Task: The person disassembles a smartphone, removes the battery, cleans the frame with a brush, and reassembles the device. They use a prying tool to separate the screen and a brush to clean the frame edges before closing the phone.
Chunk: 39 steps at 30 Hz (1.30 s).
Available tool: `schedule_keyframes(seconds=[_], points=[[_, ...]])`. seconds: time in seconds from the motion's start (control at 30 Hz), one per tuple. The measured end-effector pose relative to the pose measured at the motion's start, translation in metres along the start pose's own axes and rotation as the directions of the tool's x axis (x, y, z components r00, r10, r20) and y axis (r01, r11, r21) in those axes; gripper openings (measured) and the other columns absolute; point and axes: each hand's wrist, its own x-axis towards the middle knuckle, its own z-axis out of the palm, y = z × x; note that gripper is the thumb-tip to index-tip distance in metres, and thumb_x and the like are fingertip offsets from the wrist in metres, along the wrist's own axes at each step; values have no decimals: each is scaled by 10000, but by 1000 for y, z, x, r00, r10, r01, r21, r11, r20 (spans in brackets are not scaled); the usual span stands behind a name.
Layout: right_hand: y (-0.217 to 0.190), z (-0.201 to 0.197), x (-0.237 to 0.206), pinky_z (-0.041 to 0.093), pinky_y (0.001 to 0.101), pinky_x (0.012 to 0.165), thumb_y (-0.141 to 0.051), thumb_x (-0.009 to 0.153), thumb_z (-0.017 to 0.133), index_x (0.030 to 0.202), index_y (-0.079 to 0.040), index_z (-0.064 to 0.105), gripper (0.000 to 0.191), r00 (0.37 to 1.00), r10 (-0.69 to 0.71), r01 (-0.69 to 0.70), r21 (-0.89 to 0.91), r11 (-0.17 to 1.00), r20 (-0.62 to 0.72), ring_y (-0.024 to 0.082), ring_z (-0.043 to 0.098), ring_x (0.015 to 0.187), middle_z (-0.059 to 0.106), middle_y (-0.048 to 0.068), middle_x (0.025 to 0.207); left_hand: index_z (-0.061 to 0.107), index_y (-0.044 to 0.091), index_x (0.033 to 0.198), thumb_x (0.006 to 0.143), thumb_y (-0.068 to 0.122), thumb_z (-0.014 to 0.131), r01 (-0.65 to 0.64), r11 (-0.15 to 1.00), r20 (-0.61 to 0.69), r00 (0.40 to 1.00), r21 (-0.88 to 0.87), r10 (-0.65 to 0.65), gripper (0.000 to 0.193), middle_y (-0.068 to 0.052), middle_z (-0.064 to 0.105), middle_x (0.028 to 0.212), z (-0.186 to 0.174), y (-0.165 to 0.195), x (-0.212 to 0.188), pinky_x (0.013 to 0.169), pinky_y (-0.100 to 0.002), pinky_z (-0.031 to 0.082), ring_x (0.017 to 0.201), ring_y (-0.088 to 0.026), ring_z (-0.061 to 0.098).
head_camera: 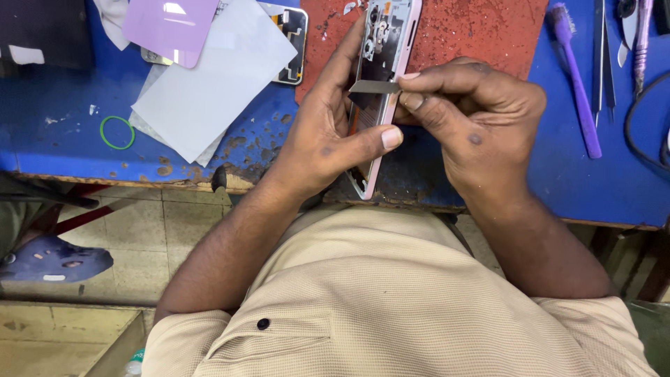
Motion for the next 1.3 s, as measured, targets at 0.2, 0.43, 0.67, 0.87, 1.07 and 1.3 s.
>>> schedule_keyframes(seconds=[0.2, 0.43, 0.67, 0.87, 1.07, 1.3], points=[[2, 4, 0, 664, 279, 858, 62, 1084, 723, 1190, 40, 716, 109, 998, 47, -35, 221, 975, -49, 166, 765, 909, 746, 123, 1038, 29, 20, 1688, 1009, 59, 794, -1, 1000, 6, 1000, -13, 1, 1025, -152, 367, 1636, 0, -2, 0, 1241, -346, 391, 1411, -198, 478], [-3, 3, 1, 637, 246, 836, 64, 1062, 740, 1139, 39, 725, 82, 999, -3, 6, 66, 998, -42, 141, 743, 887, 717, 97, 1025, 35, 19, 1684, 997, 65, 799, -8, 1000, 10, 1000, 9, 8, 1028, -148, 345, 1666, 0, -1, 1, 1261, -351, 365, 1431, -196, 455], [-9, 2, 3, 595, 212, 827, 74, 999, 761, 1114, 18, 735, 130, 999, -34, 34, -36, 999, -21, 127, 715, 889, 720, 95, 1017, 59, 12, 1688, 986, 83, 815, -1, 999, 0, 1000, 38, 1, 1034, -146, 343, 1628, 1, -2, 1, 1269, -340, 342, 1446, -199, 435], [-7, -2, 0, 602, 218, 840, 82, 1014, 751, 1119, 9, 739, 129, 1000, -27, 27, -10, 1000, -2, 126, 719, 898, 720, 94, 1031, 61, 17, 1690, 998, 87, 819, -11, 998, 2, 1000, 59, 11, 1029, -143, 349, 1619, 2, -2, 0, 1278, -329, 324, 1463, -191, 417], [-3, -5, -9, 608, 223, 870, 71, 1072, 743, 1126, 16, 748, 77, 998, -10, 11, -4, 1000, 57, 136, 723, 930, 727, 103, 1046, 58, 17, 1687, 1011, 96, 798, -23, 995, -11, 1000, 99, 24, 1005, -150, 325, 1636, 2, -2, 1, 1285, -337, 327, 1483, -203, 399], [5, 1, -13, 591, 237, 862, 64, 1034, 749, 1126, 28, 731, 100, 1000, 2, -1, 37, 999, -2, 149, 714, 921, 730, 117, 1058, 51, 14, 1688, 1018, 82, 786, -6, 1000, -16, 1000, 25, 7, 997, -149, 300, 1642, 3, 1, -1, 1269, -337, 336, 1485, -195, 380]])
